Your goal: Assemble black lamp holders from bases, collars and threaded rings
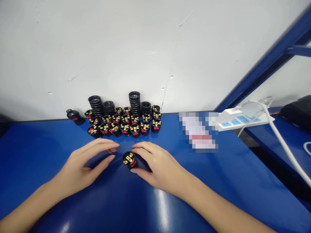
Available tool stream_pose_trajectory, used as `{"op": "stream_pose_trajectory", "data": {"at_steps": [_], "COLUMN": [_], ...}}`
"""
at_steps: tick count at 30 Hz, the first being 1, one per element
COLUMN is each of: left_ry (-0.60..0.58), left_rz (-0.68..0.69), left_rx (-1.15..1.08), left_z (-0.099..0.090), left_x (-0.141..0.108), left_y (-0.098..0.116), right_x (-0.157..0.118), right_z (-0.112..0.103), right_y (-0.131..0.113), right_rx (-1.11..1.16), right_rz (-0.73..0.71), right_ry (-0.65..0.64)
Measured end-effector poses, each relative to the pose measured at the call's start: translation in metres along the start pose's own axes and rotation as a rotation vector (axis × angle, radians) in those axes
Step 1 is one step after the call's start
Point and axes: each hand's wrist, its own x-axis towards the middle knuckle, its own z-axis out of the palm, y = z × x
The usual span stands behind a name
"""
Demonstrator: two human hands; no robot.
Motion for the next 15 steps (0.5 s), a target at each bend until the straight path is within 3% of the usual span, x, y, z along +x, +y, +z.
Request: {"op": "stream_pose_trajectory", "data": {"at_steps": [8,15], "left_ry": [0.178,0.263], "left_rz": [0.101,-0.008], "left_rx": [0.423,0.647], "left_z": [-0.037,-0.072], "left_x": [0.024,0.068], "left_y": [-0.011,-0.047], "right_x": [-0.001,0.000], "right_z": [0.000,-0.001], "right_y": [0.003,0.001], "right_rx": [-0.026,-0.025], "right_rz": [-0.029,-0.004], "right_ry": [-0.019,-0.038]}}
